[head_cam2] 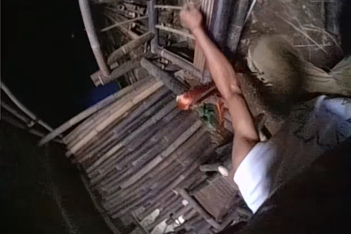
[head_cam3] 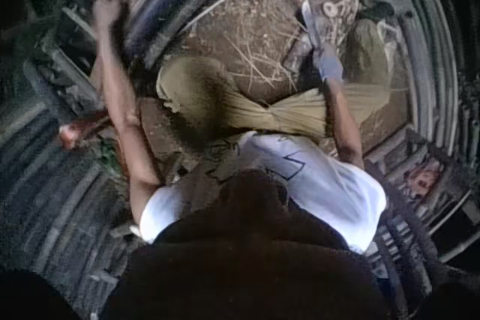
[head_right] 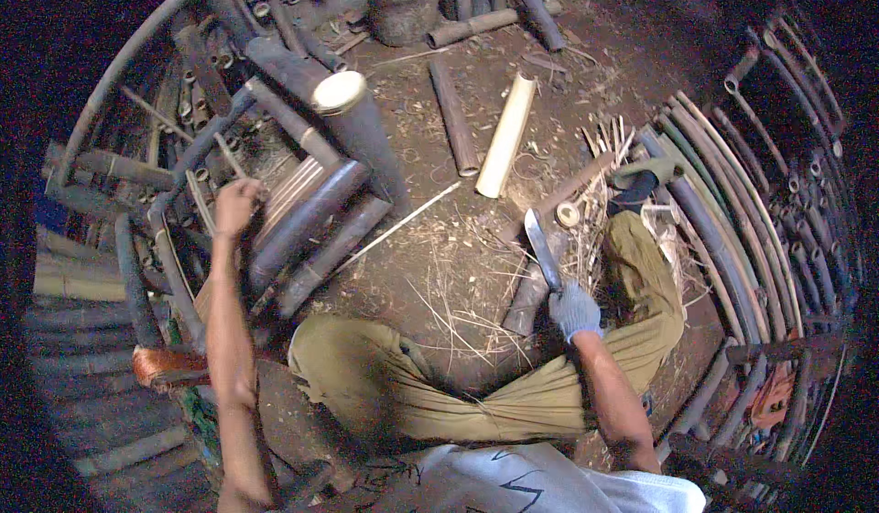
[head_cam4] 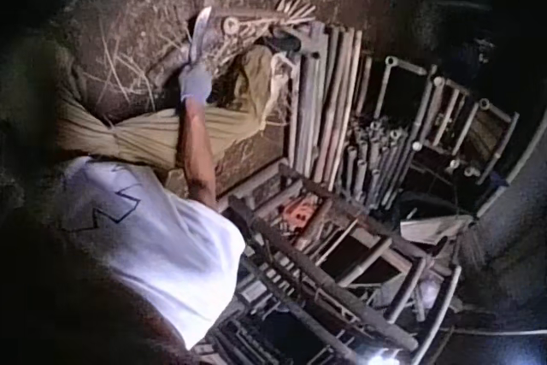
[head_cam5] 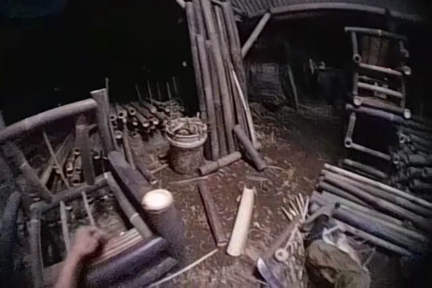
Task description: The person constructs a bamboo frame, inserting thin bamboo rods into a thick bamboo base, and uses a large knife to whittle and sharpen the ends of bamboo strips.
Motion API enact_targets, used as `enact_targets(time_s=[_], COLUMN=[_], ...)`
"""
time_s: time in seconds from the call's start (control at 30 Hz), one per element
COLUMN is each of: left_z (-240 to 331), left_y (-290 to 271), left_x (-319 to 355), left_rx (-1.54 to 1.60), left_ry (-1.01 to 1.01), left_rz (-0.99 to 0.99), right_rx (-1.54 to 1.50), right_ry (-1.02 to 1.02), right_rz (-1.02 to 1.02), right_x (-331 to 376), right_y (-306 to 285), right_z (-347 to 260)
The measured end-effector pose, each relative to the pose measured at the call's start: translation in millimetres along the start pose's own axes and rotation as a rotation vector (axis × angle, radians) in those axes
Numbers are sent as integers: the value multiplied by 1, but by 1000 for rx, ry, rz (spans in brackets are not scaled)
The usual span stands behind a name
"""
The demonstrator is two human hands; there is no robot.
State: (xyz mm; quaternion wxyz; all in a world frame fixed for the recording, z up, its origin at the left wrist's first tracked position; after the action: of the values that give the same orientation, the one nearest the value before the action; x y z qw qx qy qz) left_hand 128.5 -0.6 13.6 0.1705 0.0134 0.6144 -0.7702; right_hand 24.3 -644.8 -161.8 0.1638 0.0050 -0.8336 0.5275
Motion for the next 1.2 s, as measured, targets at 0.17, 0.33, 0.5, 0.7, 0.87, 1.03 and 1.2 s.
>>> enact_targets(time_s=[0.17, 0.33, 0.5, 0.7, 0.87, 1.03, 1.2], left_z=[125, 249, 340, 385, 396, 396, 329], left_y=[-61, 47, 258, 427, 432, 423, 417], left_x=[62, 81, 72, 82, 110, 116, 162], left_rx=[712, 458, -54, 66, -23, 77, 159], left_ry=[2, 583, 844, 563, 398, 381, 108], left_rz=[-491, -894, -896, -763, -689, -926, -844], right_rx=[42, 48, 8, 87, 79, 46, -135], right_ry=[64, 272, 281, 128, 189, 227, 64], right_rz=[-40, -349, -254, -213, -258, -232, -145], right_x=[-46, -50, -56, -48, -36, -26, -14], right_y=[19, 55, 89, 99, 85, 84, 60], right_z=[20, 60, 82, 83, 63, 82, 44])
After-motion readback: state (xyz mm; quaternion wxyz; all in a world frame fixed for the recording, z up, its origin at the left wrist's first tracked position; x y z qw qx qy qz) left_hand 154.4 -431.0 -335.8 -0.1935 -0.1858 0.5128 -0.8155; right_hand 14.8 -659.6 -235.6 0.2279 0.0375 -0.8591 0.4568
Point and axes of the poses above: each hand's wrist, its own x-axis away from the middle knuckle, its own y-axis out of the palm, z = x × y, the point moved 6 cm from there along -x, towards the middle knuckle, and after that the axes turned 14 degrees about -x, right-handed, at the moved point
